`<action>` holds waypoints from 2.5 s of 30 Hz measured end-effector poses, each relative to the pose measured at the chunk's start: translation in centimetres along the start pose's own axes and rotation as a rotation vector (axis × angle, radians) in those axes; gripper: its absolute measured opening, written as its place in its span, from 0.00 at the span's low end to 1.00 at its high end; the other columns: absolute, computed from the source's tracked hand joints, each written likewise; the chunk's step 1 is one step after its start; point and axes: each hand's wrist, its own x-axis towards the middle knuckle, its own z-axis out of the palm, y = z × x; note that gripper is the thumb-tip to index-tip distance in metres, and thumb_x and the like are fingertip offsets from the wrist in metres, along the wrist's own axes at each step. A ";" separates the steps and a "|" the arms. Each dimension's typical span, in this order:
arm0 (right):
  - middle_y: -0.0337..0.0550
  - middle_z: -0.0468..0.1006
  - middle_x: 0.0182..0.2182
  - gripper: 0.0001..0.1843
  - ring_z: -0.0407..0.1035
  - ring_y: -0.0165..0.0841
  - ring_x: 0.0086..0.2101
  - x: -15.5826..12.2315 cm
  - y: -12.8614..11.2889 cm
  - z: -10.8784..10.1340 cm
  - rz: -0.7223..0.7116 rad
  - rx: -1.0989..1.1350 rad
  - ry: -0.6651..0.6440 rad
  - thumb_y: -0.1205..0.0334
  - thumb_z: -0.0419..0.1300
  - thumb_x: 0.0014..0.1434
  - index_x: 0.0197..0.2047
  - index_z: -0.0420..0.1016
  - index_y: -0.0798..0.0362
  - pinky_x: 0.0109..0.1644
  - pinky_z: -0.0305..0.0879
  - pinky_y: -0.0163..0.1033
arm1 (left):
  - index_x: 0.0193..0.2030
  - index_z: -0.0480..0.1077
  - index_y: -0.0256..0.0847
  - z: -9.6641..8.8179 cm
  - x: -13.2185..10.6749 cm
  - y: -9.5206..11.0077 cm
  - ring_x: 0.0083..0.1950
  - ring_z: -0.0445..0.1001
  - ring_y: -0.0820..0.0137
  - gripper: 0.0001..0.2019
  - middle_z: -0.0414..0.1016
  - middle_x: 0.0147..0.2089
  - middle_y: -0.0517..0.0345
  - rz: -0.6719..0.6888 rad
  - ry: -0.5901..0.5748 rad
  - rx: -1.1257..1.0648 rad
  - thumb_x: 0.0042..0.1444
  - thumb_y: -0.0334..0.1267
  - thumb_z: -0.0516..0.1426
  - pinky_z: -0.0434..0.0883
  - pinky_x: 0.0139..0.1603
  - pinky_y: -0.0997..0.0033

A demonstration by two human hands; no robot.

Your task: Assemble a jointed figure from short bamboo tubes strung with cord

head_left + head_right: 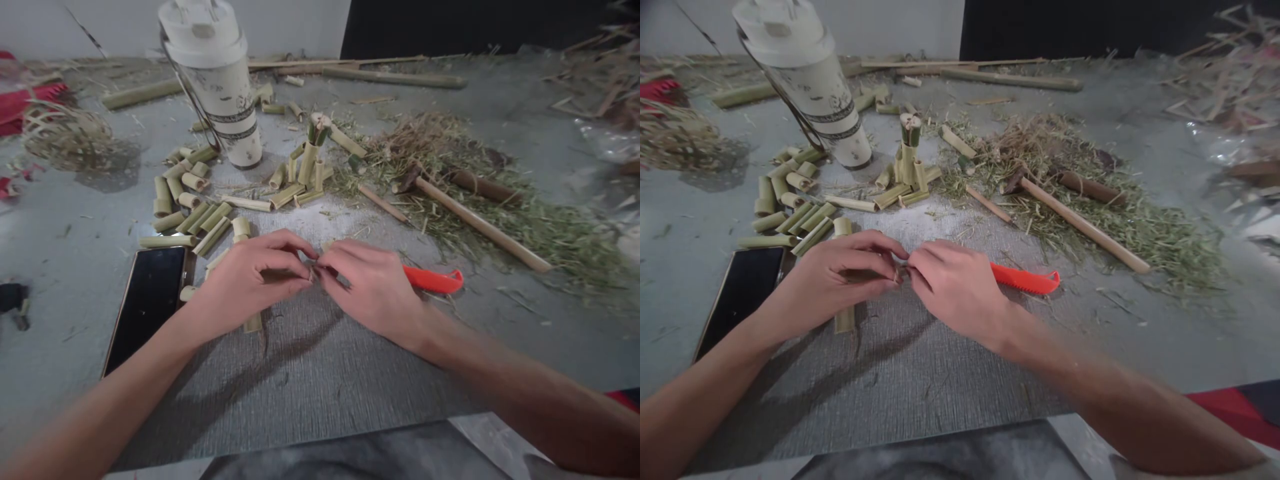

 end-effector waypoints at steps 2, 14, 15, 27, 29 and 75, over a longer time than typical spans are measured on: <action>0.41 0.79 0.31 0.14 0.72 0.33 0.33 0.0 -0.2 -0.1 -0.019 0.017 0.023 0.70 0.57 0.74 0.35 0.75 0.52 0.39 0.65 0.41 | 0.36 0.84 0.45 0.2 0.1 0.2 0.47 0.83 0.69 0.07 0.86 0.51 0.58 -0.079 0.048 -0.049 0.66 0.31 0.67 0.78 0.49 0.69; 0.39 0.78 0.32 0.09 0.70 0.30 0.33 0.3 -1.1 -0.6 -0.044 0.153 0.107 0.74 0.59 0.71 0.39 0.76 0.54 0.40 0.66 0.38 | 0.35 0.83 0.45 0.1 0.1 1.3 0.42 0.81 0.69 0.10 0.85 0.41 0.59 -0.236 0.070 -0.135 0.67 0.33 0.62 0.74 0.43 0.71; 0.39 0.77 0.32 0.09 0.70 0.30 0.33 0.3 -1.1 -0.6 -0.036 0.159 0.103 0.74 0.59 0.71 0.39 0.76 0.54 0.40 0.66 0.38 | 0.34 0.83 0.45 0.1 0.1 1.3 0.42 0.81 0.69 0.10 0.85 0.41 0.60 -0.242 0.072 -0.130 0.67 0.33 0.62 0.73 0.43 0.70; 0.38 0.75 0.32 0.10 0.68 0.30 0.33 0.3 -1.5 -0.2 -0.004 0.154 0.076 0.75 0.56 0.70 0.37 0.72 0.53 0.38 0.63 0.39 | 0.33 0.75 0.43 0.6 0.0 1.3 0.34 0.75 0.73 0.07 0.81 0.35 0.63 -0.343 0.168 -0.078 0.59 0.37 0.68 0.70 0.34 0.73; 0.37 0.75 0.32 0.10 0.68 0.30 0.33 0.4 -1.6 -0.3 0.007 0.162 0.085 0.75 0.57 0.69 0.37 0.71 0.52 0.38 0.63 0.39 | 0.39 0.79 0.44 0.6 0.0 1.5 0.35 0.77 0.73 0.03 0.82 0.36 0.64 -0.330 0.159 -0.101 0.60 0.34 0.67 0.72 0.36 0.74; 0.41 0.82 0.41 0.13 0.78 0.32 0.41 0.3 -1.5 0.0 0.042 0.409 0.132 0.78 0.61 0.66 0.42 0.80 0.50 0.45 0.75 0.40 | 0.41 0.81 0.43 0.3 -0.3 1.8 0.40 0.88 0.69 0.06 0.88 0.39 0.62 -0.384 0.104 -0.374 0.62 0.28 0.65 0.84 0.45 0.75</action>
